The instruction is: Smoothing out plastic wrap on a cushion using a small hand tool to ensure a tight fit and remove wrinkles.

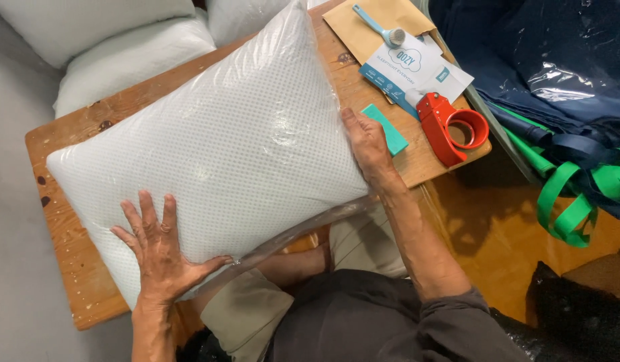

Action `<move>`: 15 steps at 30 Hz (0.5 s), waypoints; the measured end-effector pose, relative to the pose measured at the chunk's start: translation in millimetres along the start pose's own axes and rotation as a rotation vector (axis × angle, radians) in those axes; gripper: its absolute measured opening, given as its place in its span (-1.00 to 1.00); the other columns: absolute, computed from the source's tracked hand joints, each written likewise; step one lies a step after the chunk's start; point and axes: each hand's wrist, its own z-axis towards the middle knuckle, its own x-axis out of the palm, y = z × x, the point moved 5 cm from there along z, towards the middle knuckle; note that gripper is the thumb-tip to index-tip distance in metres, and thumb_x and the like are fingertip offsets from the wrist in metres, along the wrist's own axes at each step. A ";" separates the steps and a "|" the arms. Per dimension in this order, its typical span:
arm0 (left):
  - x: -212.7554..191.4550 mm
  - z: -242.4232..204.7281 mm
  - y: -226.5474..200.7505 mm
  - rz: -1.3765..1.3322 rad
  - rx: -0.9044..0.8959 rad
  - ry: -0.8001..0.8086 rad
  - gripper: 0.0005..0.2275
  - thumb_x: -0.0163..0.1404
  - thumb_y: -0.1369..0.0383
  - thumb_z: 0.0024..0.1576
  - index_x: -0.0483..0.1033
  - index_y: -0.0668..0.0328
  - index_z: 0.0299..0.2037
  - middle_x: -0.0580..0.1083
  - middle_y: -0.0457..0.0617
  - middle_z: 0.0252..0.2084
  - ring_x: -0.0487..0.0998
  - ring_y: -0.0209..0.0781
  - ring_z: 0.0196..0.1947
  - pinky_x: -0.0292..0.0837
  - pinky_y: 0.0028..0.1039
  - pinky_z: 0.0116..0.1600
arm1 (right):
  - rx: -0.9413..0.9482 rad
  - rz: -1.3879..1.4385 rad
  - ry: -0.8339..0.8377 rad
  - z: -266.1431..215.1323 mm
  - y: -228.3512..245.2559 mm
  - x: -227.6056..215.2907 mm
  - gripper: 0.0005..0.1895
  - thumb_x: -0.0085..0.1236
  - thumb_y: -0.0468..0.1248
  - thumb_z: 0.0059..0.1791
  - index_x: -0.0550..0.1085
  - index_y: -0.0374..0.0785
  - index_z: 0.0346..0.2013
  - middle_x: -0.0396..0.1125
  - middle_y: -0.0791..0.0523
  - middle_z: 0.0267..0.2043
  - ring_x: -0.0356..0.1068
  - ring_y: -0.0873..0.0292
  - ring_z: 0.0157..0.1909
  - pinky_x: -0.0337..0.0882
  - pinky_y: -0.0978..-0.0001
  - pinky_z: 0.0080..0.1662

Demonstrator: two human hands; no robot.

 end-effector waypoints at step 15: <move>2.6 -0.7 4.2 0.003 -0.006 0.002 0.27 0.09 -0.41 -0.34 -0.36 -0.21 0.58 -0.45 -0.02 0.63 -0.61 0.22 0.58 -0.66 0.63 0.30 | -0.013 0.071 -0.014 0.8 -1.9 1.9 -0.65 0.20 -0.12 -0.01 0.61 -0.34 -0.09 0.53 0.18 -0.08 0.42 0.39 -0.06 0.42 0.60 0.03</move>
